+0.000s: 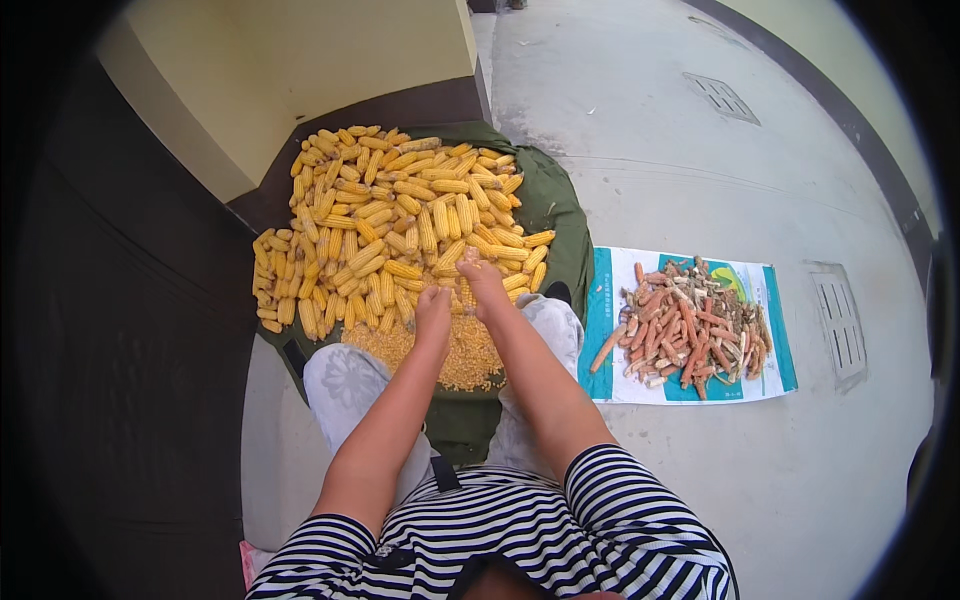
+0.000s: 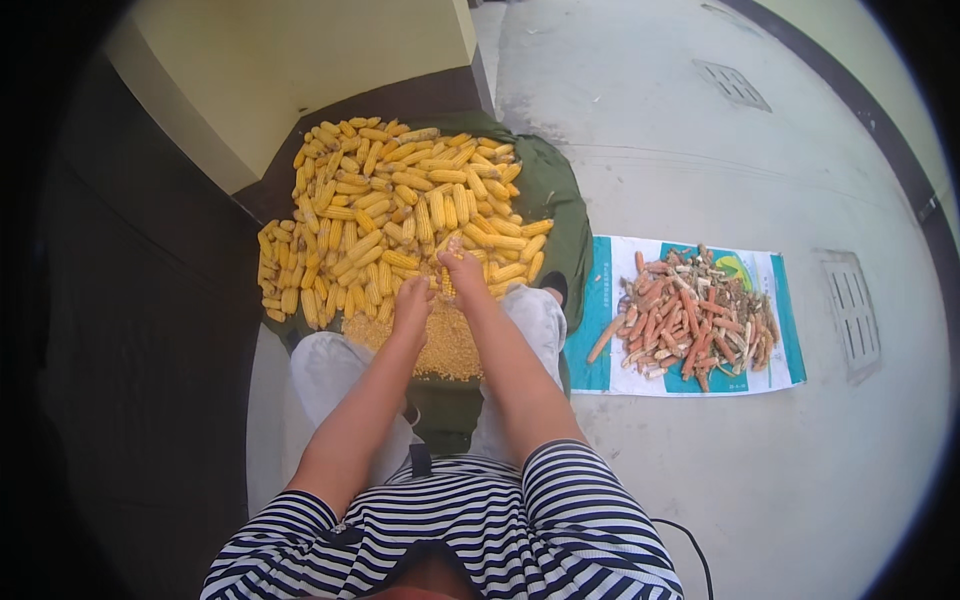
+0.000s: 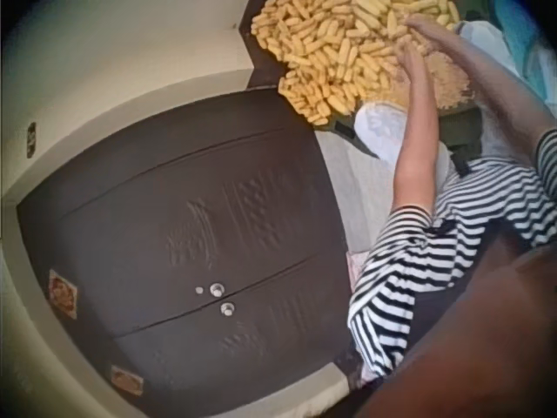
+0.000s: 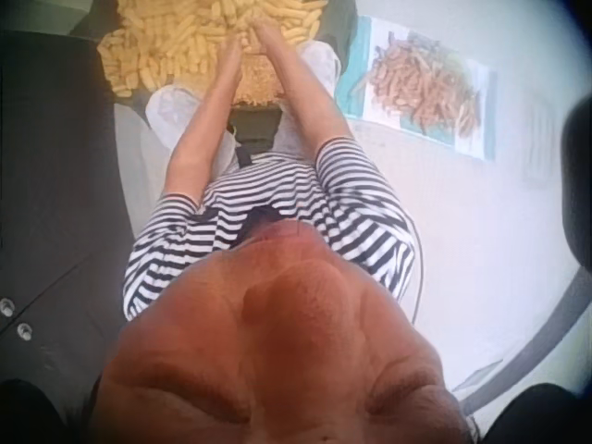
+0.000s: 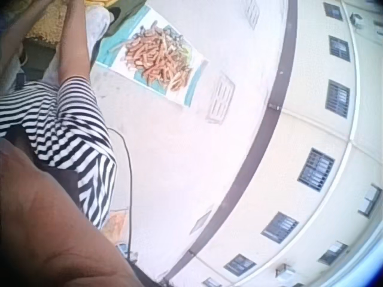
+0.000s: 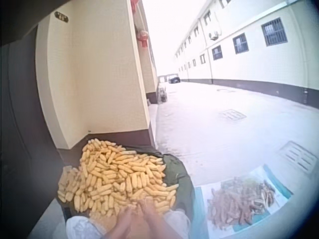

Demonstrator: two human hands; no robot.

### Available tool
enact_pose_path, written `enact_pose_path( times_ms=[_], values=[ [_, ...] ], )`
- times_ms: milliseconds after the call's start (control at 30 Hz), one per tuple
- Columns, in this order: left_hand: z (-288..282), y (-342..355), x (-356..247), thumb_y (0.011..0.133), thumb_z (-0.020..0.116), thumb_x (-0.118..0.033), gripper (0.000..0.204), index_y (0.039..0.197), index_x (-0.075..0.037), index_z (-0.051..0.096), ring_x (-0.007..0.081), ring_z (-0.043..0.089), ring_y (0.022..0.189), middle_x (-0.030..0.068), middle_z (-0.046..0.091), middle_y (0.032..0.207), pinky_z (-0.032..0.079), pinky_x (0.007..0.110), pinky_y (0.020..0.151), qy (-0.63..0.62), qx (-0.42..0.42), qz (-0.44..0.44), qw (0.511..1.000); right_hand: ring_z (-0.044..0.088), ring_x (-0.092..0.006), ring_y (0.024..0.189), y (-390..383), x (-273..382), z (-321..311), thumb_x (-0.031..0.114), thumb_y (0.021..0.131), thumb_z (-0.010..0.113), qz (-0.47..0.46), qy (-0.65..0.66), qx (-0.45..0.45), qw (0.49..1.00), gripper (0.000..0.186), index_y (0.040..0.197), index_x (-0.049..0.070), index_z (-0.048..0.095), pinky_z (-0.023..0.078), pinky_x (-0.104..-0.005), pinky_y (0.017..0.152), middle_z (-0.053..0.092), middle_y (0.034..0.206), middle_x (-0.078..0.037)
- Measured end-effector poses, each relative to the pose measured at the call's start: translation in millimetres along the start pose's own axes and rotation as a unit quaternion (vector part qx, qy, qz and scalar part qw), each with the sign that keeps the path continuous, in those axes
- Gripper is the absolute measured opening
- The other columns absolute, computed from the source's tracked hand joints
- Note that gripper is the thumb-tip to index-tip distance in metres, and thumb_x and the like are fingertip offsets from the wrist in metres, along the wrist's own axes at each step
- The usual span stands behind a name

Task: The person sits on the floor and shucks dried corn cobs by hand, removing kernels into a pile on a green tarp. The person discards the bare cobs onto a nearby paper sheet.

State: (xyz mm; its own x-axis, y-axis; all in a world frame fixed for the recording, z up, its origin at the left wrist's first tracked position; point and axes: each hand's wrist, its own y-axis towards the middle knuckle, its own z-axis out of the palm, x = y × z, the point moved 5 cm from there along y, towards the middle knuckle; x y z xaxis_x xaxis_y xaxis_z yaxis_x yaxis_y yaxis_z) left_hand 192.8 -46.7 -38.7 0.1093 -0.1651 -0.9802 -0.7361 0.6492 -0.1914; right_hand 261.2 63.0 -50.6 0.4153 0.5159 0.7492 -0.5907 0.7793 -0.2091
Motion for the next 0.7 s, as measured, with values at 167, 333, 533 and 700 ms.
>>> enact_pose_path(
  times_ms=[167,333,533,700],
  values=[
    [8.2,-0.9,28.9,0.097,0.052,-0.027,0.032,0.121,-0.006,0.052,0.0129,0.054,0.09,0.0042,0.058,0.107,0.045,0.028,0.072,-0.084,0.058,-0.087,0.991,0.058,-0.0185,0.078,19.2,-29.4,-17.9,0.031,0.088,0.069,-0.016,-0.095,-0.058,0.994,0.035,0.103,-0.001,0.063,0.048,-0.0348,0.065,0.062,0.089,-0.008],
    [-6.8,4.5,45.4,0.098,0.05,-0.027,0.03,0.123,-0.01,0.052,0.0123,0.054,0.091,0.0003,0.056,0.106,0.048,0.032,0.076,-0.113,0.067,-0.102,0.986,0.062,-0.0261,0.072,24.2,-56.9,2.3,0.035,0.096,0.044,0.138,0.074,0.007,0.988,0.031,0.095,0.007,0.058,0.053,-0.0387,0.066,0.064,0.082,-0.013],
    [-18.9,26.4,47.0,0.096,0.052,-0.023,0.029,0.122,-0.01,0.051,0.0113,0.054,0.093,0.0005,0.054,0.105,0.05,0.031,0.075,-0.146,0.063,-0.114,0.981,0.064,-0.0247,0.069,46.7,-76.1,9.1,0.018,0.093,0.048,0.125,-0.011,0.025,0.992,0.018,0.098,0.002,0.056,0.056,-0.037,0.065,0.063,0.079,-0.012],
    [-13.3,50.7,67.0,0.094,0.055,-0.019,0.027,0.117,-0.005,0.053,0.0123,0.055,0.09,0.0023,0.054,0.101,0.052,0.032,0.071,-0.19,0.072,-0.103,0.974,0.058,-0.0205,0.066,60.0,-91.2,7.2,0.013,0.086,0.058,0.13,-0.089,-0.012,0.987,0.012,0.092,0.002,0.057,0.05,-0.0342,0.059,0.059,0.08,-0.008]
  ],
)
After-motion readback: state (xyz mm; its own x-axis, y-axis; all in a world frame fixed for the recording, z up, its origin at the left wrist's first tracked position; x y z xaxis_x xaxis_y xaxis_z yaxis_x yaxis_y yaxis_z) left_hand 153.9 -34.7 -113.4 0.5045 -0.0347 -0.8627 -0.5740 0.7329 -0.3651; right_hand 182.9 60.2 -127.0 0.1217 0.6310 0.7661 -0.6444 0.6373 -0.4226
